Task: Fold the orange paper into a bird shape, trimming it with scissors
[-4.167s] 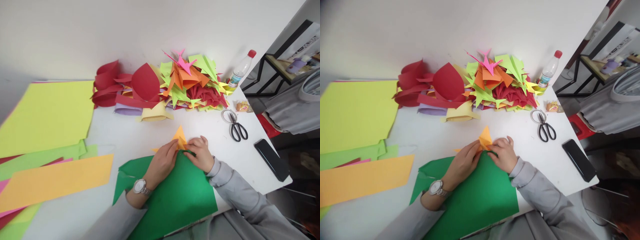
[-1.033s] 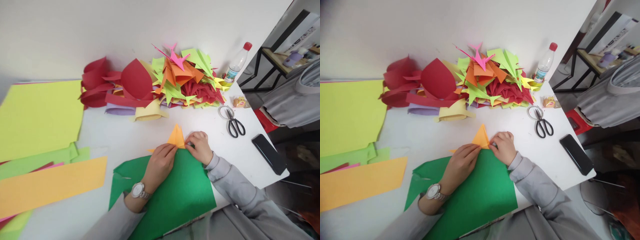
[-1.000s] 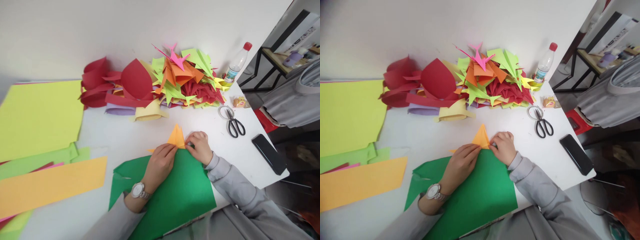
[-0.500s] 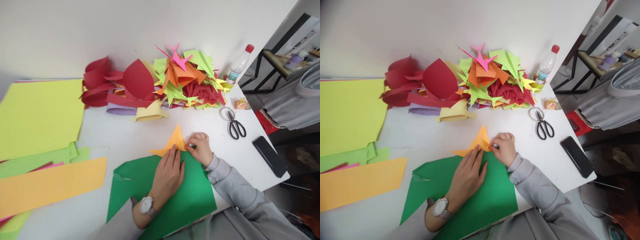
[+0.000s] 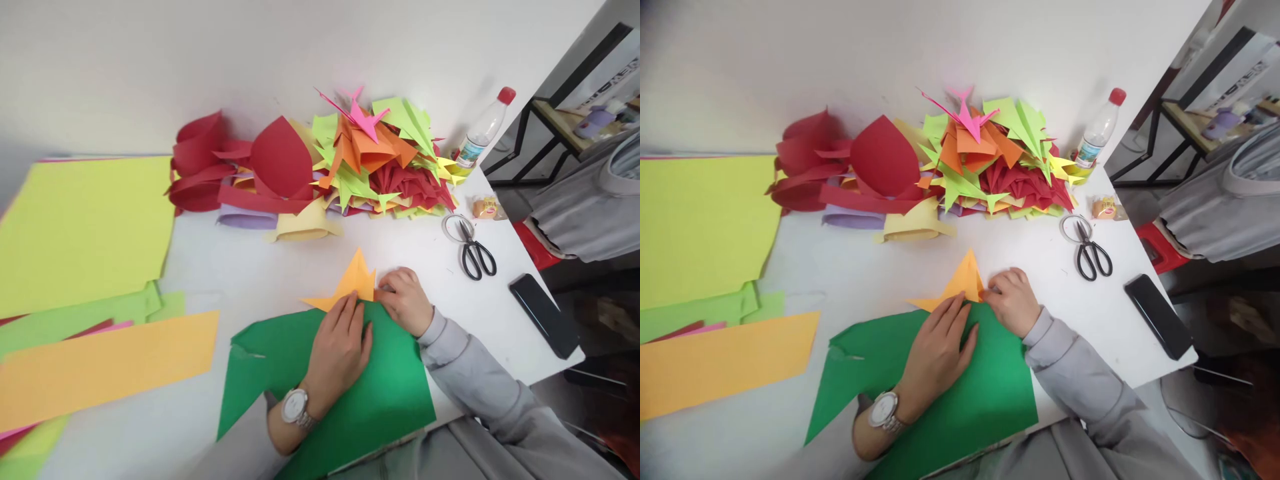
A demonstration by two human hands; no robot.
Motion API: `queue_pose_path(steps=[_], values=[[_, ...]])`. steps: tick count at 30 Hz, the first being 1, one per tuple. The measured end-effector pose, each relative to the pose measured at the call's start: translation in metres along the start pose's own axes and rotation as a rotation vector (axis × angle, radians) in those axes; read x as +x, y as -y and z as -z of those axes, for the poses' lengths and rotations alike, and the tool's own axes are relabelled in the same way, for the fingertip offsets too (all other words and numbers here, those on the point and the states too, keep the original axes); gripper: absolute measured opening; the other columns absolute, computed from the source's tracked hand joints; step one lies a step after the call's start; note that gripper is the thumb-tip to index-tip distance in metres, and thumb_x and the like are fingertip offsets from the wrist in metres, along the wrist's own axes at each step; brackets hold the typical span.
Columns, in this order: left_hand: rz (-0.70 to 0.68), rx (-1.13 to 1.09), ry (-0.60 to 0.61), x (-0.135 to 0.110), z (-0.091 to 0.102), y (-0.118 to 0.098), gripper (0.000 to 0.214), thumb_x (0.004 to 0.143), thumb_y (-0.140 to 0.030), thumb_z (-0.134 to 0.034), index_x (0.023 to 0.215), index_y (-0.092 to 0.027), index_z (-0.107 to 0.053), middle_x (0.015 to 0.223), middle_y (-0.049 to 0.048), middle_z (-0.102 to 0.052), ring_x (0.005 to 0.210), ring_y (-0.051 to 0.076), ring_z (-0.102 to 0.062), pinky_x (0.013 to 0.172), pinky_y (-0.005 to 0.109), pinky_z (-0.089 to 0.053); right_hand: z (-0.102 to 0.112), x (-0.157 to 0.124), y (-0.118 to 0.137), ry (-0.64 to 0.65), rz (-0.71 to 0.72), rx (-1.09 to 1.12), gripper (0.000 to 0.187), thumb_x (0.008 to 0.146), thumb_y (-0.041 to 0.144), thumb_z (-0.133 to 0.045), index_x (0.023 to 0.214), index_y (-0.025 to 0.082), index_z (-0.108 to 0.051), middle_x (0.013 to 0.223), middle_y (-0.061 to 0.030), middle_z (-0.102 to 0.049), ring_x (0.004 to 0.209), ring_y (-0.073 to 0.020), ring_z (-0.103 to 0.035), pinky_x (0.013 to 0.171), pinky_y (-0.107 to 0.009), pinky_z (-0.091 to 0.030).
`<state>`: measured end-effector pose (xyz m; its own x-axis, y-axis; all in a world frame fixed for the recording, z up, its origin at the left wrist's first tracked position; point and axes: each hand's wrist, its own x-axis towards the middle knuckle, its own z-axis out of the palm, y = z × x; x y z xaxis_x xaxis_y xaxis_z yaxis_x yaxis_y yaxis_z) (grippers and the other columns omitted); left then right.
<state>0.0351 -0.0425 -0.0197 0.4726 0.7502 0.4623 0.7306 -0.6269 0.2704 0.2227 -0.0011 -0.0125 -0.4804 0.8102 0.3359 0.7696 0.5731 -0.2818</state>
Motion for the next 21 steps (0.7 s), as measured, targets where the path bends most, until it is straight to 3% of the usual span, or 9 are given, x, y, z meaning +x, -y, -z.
queue_pose_path(steps=[3, 6, 9, 13, 21], values=[[0.008, 0.007, -0.012, 0.000, -0.001, 0.000, 0.036, 0.089, -0.019, -0.052, 0.122, -0.005, -0.056, 0.125, 0.0244, -0.061, 0.120, 0.035, -0.055, 0.097, 0.051, -0.053, 0.007, -0.003, -0.006, 0.100, 0.122, -0.069, 0.022, 0.091, 0.017, -0.055, 0.105, 0.023, -0.071, 0.105, -0.0085, -0.061, 0.102, -0.0219, -0.048, 0.091, -0.038, -0.037], [-0.019, 0.009, -0.007, 0.002, 0.000, 0.005, 0.033, 0.089, -0.018, -0.052, 0.119, -0.005, -0.058, 0.125, 0.0240, -0.061, 0.120, 0.034, -0.056, 0.097, 0.051, -0.053, 0.015, -0.005, -0.004, 0.174, 0.160, -0.140, 0.028, 0.091, 0.020, -0.056, 0.117, 0.024, -0.065, 0.113, -0.0104, -0.058, 0.110, -0.0244, -0.046, 0.098, -0.045, -0.033], [-0.099, -0.032, 0.032, 0.008, 0.002, 0.017, 0.030, 0.090, -0.017, -0.050, 0.115, -0.004, -0.061, 0.121, 0.0239, -0.063, 0.119, 0.034, -0.056, 0.099, 0.050, -0.052, 0.019, -0.006, 0.004, 0.195, 0.163, -0.164, 0.024, 0.092, 0.029, -0.058, 0.114, 0.023, -0.065, 0.107, -0.0091, -0.059, 0.108, -0.0242, -0.046, 0.105, -0.050, -0.028], [-0.131, -0.142, 0.043, 0.017, 0.005, 0.032, 0.026, 0.091, -0.014, -0.047, 0.111, -0.008, -0.063, 0.119, 0.0192, -0.066, 0.118, 0.029, -0.058, 0.099, 0.047, -0.053, 0.016, -0.002, 0.016, 0.227, 0.087, -0.211, 0.031, 0.089, 0.043, -0.062, 0.112, 0.024, -0.064, 0.101, -0.0086, -0.058, 0.104, -0.0250, -0.048, 0.104, -0.053, -0.030], [-0.128, -0.204, 0.010, 0.019, 0.005, 0.038, 0.023, 0.089, -0.007, -0.046, 0.101, -0.010, -0.065, 0.114, 0.0169, -0.069, 0.116, 0.027, -0.060, 0.097, 0.044, -0.056, 0.016, 0.002, 0.028, 0.249, 0.015, -0.292, 0.031, 0.086, 0.052, -0.062, 0.104, 0.026, -0.065, 0.102, -0.0078, -0.058, 0.102, -0.0261, -0.048, 0.104, -0.059, -0.030]])
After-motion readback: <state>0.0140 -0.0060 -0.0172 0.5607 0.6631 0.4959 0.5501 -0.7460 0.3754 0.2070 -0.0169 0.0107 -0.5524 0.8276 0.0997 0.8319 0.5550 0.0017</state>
